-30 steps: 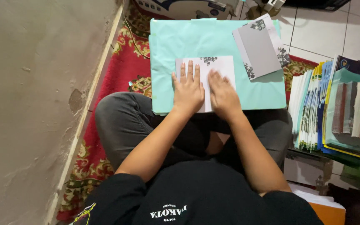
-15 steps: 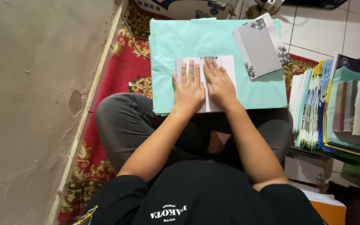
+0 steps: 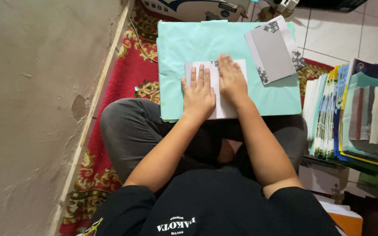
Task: The person sorts and inspects printed invitation cards while sitting on the floor.
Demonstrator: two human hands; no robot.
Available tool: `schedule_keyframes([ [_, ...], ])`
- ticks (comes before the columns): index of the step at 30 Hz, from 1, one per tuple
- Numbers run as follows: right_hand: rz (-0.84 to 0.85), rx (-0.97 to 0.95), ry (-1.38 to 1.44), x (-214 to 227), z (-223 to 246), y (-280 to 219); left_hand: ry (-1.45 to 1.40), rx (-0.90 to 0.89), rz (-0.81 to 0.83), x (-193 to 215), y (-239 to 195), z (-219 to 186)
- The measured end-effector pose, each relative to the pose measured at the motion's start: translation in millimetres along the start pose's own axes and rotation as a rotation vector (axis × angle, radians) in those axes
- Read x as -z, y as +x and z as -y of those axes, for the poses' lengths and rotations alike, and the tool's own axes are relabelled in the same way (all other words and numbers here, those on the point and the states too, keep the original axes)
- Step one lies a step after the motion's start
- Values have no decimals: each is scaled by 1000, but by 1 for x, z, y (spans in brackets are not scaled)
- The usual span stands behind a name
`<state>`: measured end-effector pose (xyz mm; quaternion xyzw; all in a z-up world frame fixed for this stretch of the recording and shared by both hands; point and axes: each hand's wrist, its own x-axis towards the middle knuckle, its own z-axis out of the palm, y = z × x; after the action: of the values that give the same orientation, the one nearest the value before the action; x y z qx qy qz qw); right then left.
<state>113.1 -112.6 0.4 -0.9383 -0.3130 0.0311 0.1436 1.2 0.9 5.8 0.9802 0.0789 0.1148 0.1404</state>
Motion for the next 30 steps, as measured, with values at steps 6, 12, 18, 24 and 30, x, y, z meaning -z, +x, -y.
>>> schedule_keyframes([
  [6,-163,-168,-101,18,12,-52,13,45,152,13,3,-5],
  [12,-301,-86,-187,-16,-15,-54,-8,89,235,1,37,-21],
  [18,-313,-96,-169,-10,-10,-55,-6,-38,143,-14,64,-10],
  [24,-262,-130,-171,-14,-13,-54,-12,-115,55,9,4,-1],
  [30,-126,-122,-169,0,1,-62,-14,-36,-50,7,-1,1],
])
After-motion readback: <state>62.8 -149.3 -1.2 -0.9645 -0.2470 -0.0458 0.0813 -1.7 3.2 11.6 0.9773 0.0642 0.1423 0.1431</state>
